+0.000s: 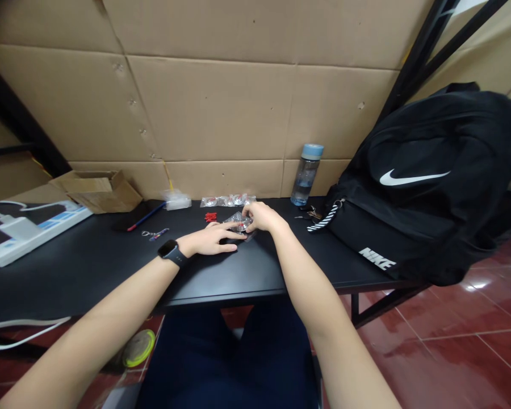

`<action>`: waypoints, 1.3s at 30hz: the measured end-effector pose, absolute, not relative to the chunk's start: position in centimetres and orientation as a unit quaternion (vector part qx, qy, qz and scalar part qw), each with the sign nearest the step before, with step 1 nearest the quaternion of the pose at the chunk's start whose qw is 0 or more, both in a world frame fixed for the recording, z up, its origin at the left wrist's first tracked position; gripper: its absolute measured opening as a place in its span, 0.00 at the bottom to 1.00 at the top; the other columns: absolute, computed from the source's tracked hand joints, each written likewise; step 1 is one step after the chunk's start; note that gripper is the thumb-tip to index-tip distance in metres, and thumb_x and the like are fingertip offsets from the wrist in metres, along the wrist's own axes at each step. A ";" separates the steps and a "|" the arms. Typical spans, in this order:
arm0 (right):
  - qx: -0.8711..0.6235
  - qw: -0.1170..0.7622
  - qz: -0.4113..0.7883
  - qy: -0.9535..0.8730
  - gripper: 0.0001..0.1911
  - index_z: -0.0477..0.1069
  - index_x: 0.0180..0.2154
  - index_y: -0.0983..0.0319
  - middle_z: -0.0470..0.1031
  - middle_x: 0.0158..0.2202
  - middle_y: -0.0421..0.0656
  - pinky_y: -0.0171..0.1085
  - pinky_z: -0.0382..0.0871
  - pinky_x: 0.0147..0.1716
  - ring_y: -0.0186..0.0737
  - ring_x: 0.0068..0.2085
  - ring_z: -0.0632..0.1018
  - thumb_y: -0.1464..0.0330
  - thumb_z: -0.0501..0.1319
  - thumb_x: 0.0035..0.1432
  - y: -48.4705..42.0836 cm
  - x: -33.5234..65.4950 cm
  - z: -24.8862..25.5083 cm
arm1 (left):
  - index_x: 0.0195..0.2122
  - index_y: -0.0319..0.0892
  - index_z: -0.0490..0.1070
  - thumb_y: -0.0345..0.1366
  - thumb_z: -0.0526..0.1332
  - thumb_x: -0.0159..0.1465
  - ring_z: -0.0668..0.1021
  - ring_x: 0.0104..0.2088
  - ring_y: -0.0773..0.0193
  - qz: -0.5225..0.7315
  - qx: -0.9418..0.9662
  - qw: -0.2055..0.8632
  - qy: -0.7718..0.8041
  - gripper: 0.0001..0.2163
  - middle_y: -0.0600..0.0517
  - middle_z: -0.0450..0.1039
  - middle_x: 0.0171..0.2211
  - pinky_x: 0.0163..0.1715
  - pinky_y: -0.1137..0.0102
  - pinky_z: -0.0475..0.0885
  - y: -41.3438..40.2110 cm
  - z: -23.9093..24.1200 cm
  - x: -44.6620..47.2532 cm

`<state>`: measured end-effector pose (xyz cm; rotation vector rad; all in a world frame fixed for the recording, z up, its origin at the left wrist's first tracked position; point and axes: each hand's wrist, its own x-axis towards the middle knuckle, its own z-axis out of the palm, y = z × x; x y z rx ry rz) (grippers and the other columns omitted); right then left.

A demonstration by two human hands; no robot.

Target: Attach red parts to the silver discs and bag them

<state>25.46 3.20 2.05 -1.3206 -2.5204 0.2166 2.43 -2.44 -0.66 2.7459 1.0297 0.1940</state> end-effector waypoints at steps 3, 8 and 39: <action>-0.473 0.175 0.067 -0.861 0.29 0.77 0.47 0.58 0.77 0.41 0.41 0.33 0.65 0.38 0.39 0.40 0.76 0.64 0.78 0.40 3.7 25.1 1.1 | 0.62 0.63 0.69 0.50 0.58 0.69 0.57 0.72 0.46 0.070 0.929 0.101 0.349 0.20 0.53 0.49 0.74 0.66 0.47 0.55 -2.2 -0.7 2.1; -0.497 0.198 0.043 -0.844 0.28 0.74 0.52 0.55 0.74 0.53 0.46 0.38 0.69 0.42 0.46 0.49 0.76 0.61 0.75 0.49 3.5 23.9 0.0 | 0.60 0.62 0.72 0.47 0.60 0.69 0.54 0.72 0.46 0.074 0.930 0.104 0.345 0.19 0.54 0.48 0.74 0.67 0.45 0.53 -1.8 -0.6 1.7; -0.383 0.247 0.173 -0.873 0.02 0.80 0.32 0.62 0.80 0.33 0.41 0.33 0.66 0.40 0.36 0.36 0.77 0.70 0.68 0.55 4.9 24.8 0.0 | 0.48 0.49 0.67 0.37 0.59 0.66 0.78 0.50 0.56 0.277 0.803 0.037 0.526 0.09 0.52 0.83 0.42 0.52 0.58 0.57 -1.0 -1.0 1.7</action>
